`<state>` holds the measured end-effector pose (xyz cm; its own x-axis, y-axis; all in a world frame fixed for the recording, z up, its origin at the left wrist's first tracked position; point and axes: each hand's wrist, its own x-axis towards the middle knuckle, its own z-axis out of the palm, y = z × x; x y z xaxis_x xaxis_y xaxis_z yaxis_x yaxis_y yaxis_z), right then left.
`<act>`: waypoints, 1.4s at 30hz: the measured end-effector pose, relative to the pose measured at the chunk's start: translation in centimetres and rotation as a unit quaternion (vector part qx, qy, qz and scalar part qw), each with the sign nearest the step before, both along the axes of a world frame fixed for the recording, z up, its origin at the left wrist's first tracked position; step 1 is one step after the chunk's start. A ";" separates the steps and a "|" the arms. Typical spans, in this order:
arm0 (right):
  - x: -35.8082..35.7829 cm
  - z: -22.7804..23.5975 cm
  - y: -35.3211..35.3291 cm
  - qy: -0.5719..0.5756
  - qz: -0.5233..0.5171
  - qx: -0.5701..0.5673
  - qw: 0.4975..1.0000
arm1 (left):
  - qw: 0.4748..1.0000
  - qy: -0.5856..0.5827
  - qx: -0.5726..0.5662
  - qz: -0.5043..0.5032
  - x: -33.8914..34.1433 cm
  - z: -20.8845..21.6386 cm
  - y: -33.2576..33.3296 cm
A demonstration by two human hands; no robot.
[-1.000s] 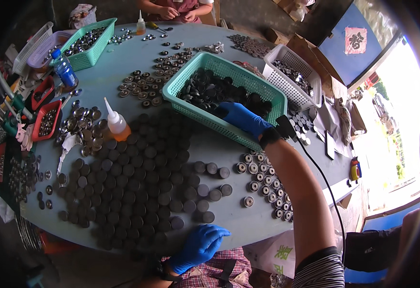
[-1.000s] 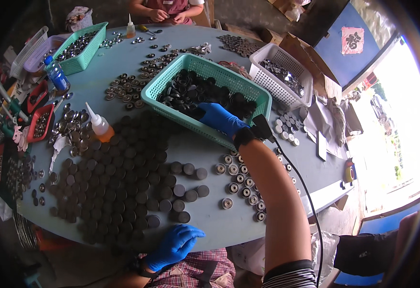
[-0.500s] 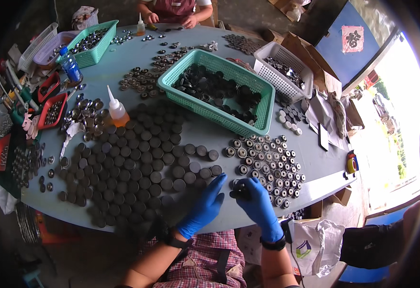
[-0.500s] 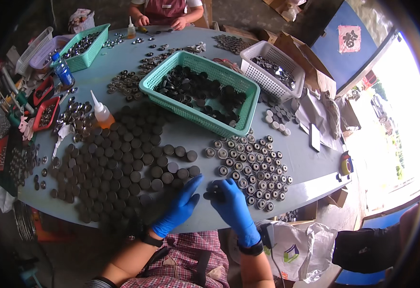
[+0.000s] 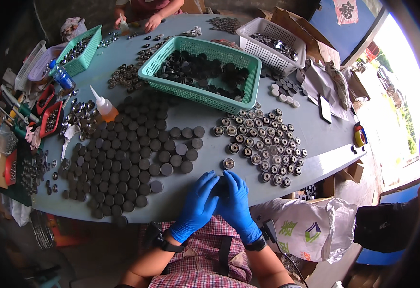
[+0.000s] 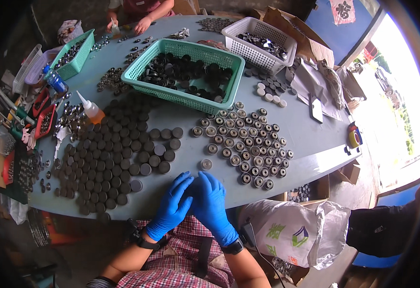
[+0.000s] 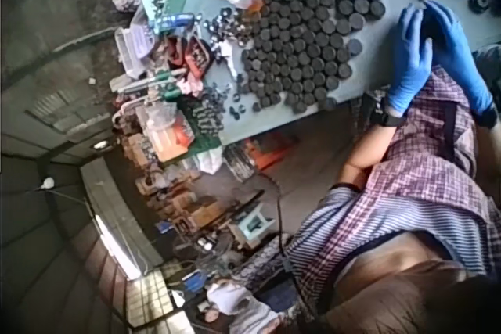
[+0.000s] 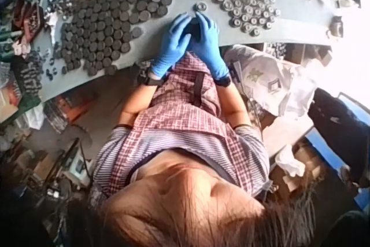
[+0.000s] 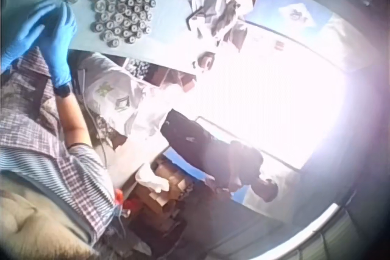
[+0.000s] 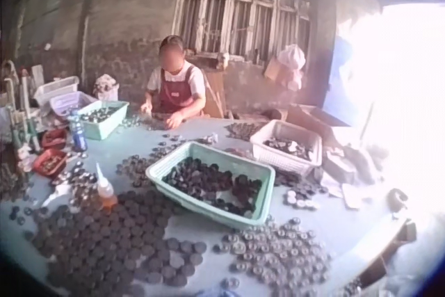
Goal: Assembling small black discs into metal ring housings at a workshop table.
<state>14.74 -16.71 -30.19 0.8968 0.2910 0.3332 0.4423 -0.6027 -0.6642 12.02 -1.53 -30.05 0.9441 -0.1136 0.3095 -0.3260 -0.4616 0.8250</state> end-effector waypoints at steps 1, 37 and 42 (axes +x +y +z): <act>-0.1 -0.3 -0.5 -0.001 0.004 0.005 1.000 | 1.000 0.004 0.001 -0.001 -0.3 0.2 0.0; -0.6 2.5 -2.3 0.169 -0.005 0.096 0.981 | 0.976 -0.073 0.206 0.008 0.0 -0.4 0.4; -0.3 2.0 -2.1 0.219 -0.020 0.100 0.970 | 0.975 -0.082 0.204 0.012 -0.3 -0.4 0.7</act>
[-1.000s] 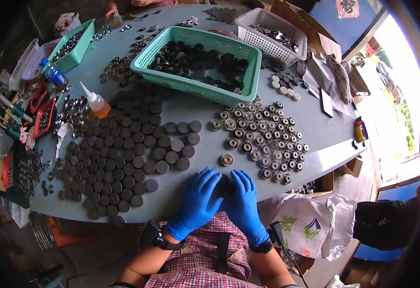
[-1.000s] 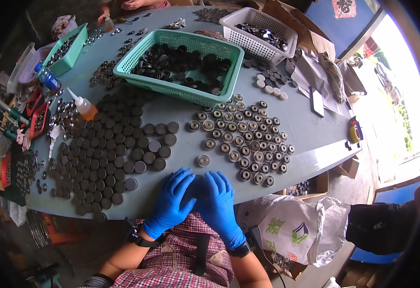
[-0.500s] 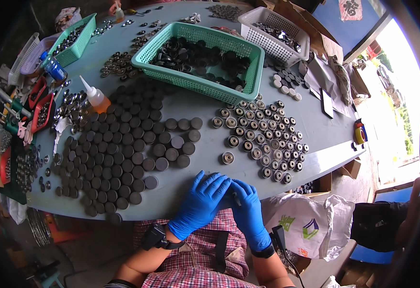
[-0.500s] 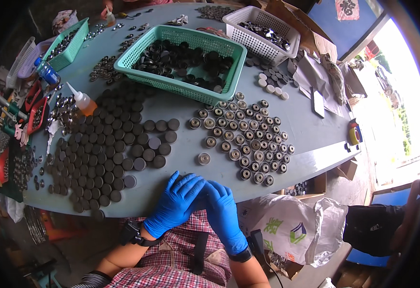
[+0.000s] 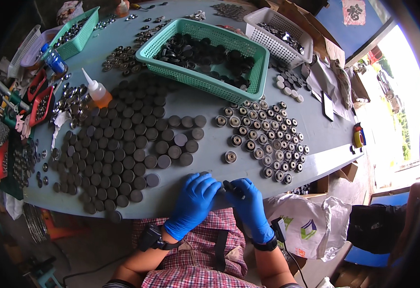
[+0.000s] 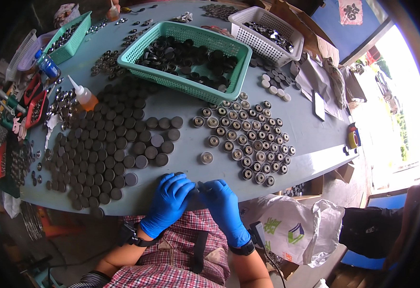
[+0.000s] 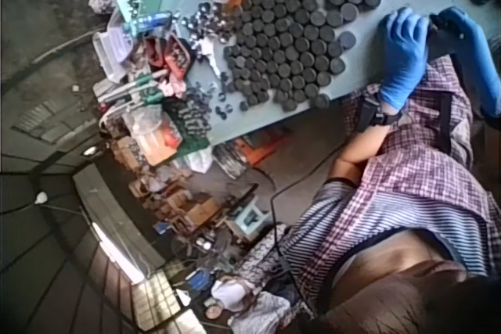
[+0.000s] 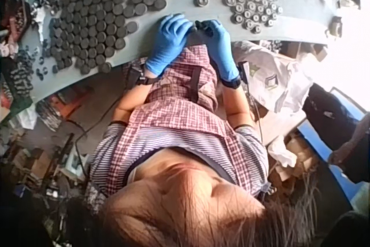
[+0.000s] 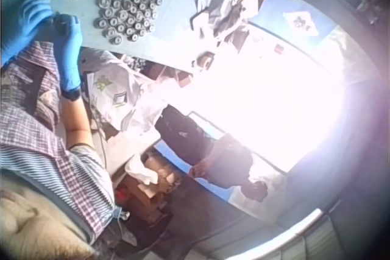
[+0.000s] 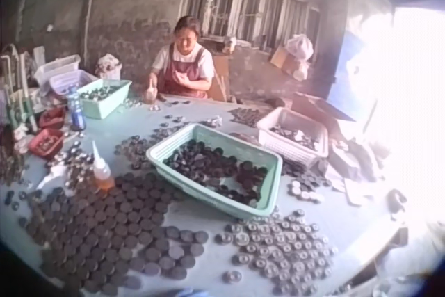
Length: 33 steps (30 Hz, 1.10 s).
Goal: Assembling small black discs into metal ring housings at a workshop table.
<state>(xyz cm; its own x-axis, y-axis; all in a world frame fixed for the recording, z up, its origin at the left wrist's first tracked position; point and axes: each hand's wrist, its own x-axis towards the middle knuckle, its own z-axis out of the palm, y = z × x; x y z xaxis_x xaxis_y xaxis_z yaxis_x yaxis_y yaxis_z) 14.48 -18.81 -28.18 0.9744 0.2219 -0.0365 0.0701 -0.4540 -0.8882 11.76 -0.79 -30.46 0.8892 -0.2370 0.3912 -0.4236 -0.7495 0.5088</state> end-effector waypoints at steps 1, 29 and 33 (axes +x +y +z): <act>0.0 -0.3 0.2 -0.002 -0.013 -0.025 1.000 | 1.000 -0.006 0.003 0.001 0.1 0.2 0.0; 8.0 0.7 2.2 -0.159 0.050 -0.259 0.951 | 0.994 -0.007 0.065 -0.090 -1.8 -0.1 1.6; 8.9 1.6 2.8 -0.182 0.128 -0.294 0.930 | 0.993 -0.004 0.081 -0.091 -1.9 -0.2 1.8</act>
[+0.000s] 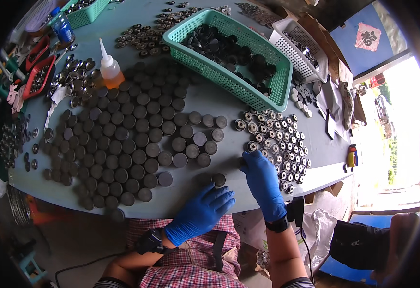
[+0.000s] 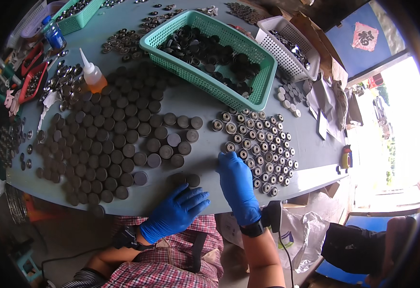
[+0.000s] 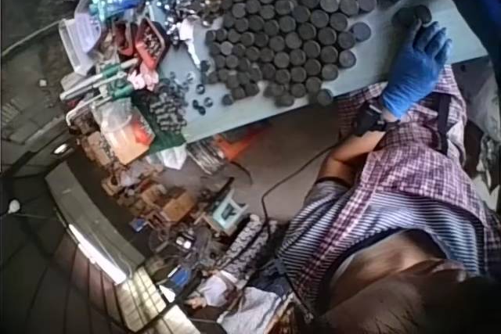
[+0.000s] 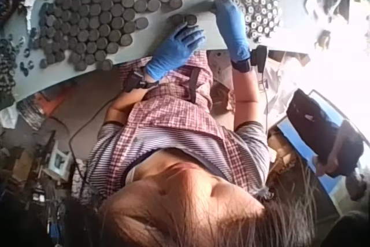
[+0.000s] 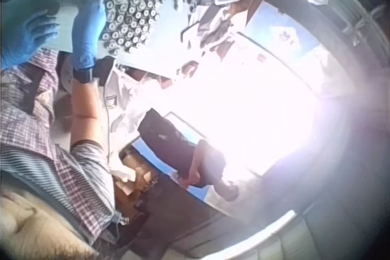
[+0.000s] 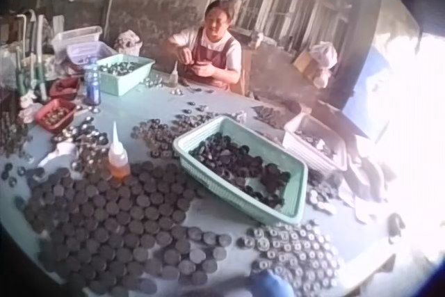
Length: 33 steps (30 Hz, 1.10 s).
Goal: Assembling small black discs into metal ring housings at a workshop table.
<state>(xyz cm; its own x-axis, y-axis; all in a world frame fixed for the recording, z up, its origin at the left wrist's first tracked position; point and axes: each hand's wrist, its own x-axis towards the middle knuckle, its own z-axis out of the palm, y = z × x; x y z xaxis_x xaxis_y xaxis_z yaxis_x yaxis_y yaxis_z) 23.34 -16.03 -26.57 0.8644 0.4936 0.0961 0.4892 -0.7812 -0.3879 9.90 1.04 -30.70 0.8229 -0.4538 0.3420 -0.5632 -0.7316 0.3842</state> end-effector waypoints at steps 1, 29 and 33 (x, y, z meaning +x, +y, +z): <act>0.2 0.0 0.1 -0.008 0.007 -0.038 0.999 | 1.000 0.006 -0.017 -0.003 0.1 0.0 0.0; -4.6 -0.4 1.4 0.091 0.120 0.049 0.987 | 0.995 -0.042 -0.068 0.059 -0.8 -0.7 0.0; -4.6 -1.1 0.5 0.053 0.090 0.063 0.993 | 0.996 -0.029 -0.078 0.045 -0.5 -0.2 0.0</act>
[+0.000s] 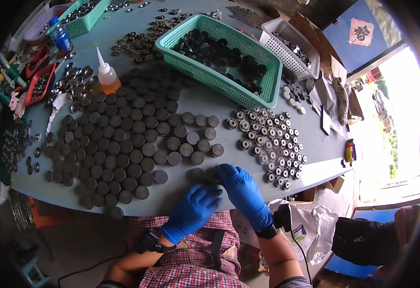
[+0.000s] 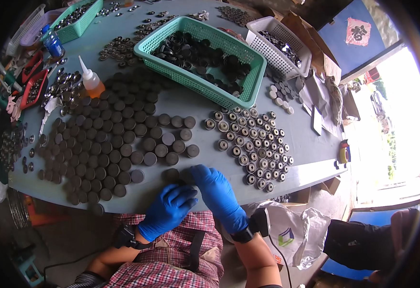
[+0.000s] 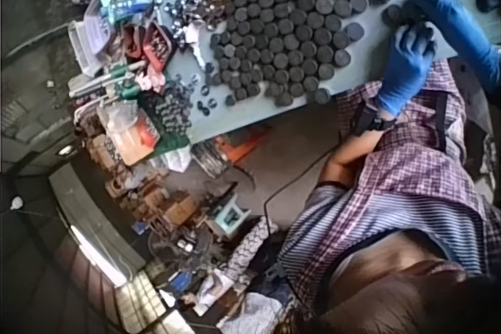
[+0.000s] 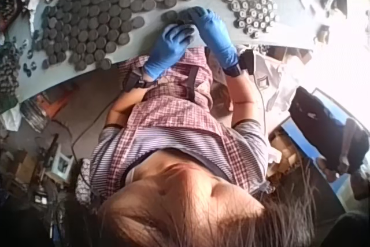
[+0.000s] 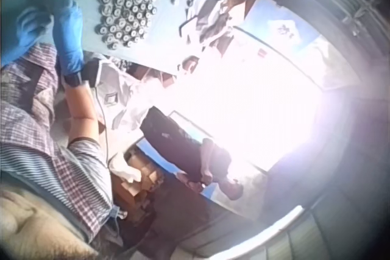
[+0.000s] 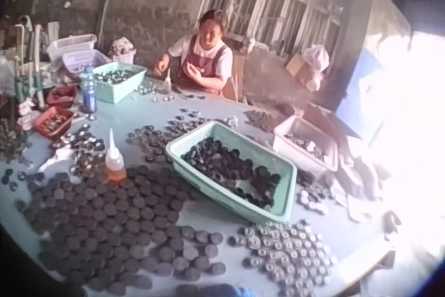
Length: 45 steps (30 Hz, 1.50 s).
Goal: Assembling small black discs into metal ring housings at a workshop table.
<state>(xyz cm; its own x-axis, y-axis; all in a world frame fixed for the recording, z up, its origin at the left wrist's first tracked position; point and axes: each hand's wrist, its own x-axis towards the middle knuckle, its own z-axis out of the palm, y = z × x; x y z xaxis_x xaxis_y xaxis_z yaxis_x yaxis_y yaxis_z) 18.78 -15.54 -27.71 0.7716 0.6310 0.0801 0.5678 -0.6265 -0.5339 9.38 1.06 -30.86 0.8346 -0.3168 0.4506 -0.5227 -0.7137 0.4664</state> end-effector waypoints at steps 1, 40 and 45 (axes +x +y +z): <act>0.0 0.1 -0.1 -0.038 0.007 -0.004 0.999 | 1.000 0.003 0.006 -0.002 0.0 0.1 0.0; 2.5 -1.7 1.1 -0.106 -0.084 0.055 0.989 | 0.999 -0.020 0.009 0.037 -0.2 -0.5 -0.1; 3.2 -3.7 3.4 -0.108 -0.086 0.091 0.986 | 0.999 0.000 0.040 0.019 -0.1 -0.3 0.0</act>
<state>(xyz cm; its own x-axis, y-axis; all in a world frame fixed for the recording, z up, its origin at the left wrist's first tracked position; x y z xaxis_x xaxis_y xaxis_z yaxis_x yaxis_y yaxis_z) 21.98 -12.18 -31.38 0.8189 0.4514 0.3545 0.5738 -0.6288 -0.5247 9.28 1.04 -31.21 0.8465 -0.3207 0.4250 -0.4950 -0.7679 0.4065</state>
